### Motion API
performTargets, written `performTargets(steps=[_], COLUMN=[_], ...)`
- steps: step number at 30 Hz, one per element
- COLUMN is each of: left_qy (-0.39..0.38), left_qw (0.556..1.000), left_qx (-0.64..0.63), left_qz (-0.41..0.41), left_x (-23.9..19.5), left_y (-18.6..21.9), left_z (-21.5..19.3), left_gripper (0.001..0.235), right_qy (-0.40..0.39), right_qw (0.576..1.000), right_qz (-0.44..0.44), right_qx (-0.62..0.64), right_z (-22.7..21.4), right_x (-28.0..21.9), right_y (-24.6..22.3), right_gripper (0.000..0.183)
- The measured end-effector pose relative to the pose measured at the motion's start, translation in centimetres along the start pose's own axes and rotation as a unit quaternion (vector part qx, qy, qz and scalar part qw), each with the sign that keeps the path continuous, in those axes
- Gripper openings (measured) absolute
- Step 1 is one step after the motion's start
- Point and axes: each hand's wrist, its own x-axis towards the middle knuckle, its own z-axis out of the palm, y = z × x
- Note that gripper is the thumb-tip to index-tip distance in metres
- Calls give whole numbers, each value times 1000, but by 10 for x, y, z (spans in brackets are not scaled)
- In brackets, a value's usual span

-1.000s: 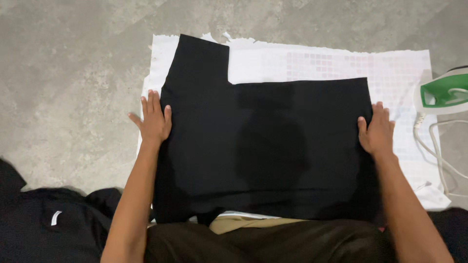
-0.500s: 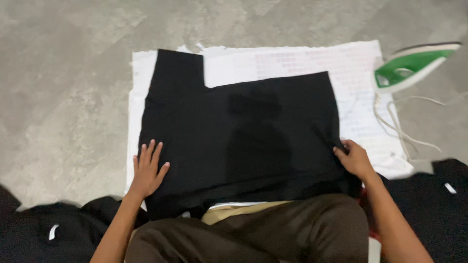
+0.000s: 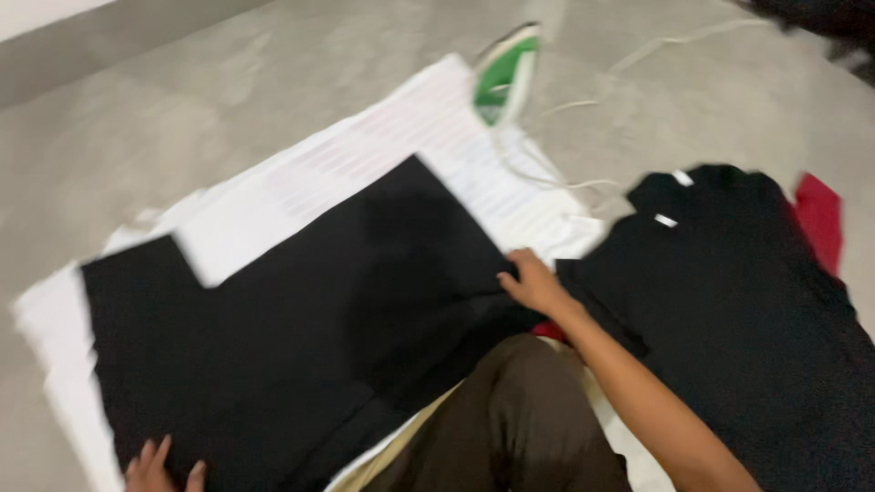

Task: The person irons a black t-shirt on a white cloth laid on the floor. They use a green and white iron to smooth the fabric, adjusting the shirt's position and sleeves as needed.

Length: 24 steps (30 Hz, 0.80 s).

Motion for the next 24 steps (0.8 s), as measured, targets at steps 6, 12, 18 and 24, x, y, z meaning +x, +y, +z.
performTargets(steps=[6,12,18,24], left_qy=[-33,-67,-293,-273], left_qw=[990,973,903,948], left_qx=[17,91,302,100], left_qz=[138,204,86,132], left_x=[66,11,2,31], left_y=[17,33,90,122], left_z=[55,68,-1,-41], left_gripper=[92,90,78,69], right_qy=[-79,248,278,173], right_qw=[989,958,943,963], right_qz=[123,-58,-156,-193], right_qx=[-33,133,91,75], right_z=[2,-47,-68,-91], right_x=[8,145,271,292], right_y=[0,35,51,53], right_gripper=[52,27,52,34])
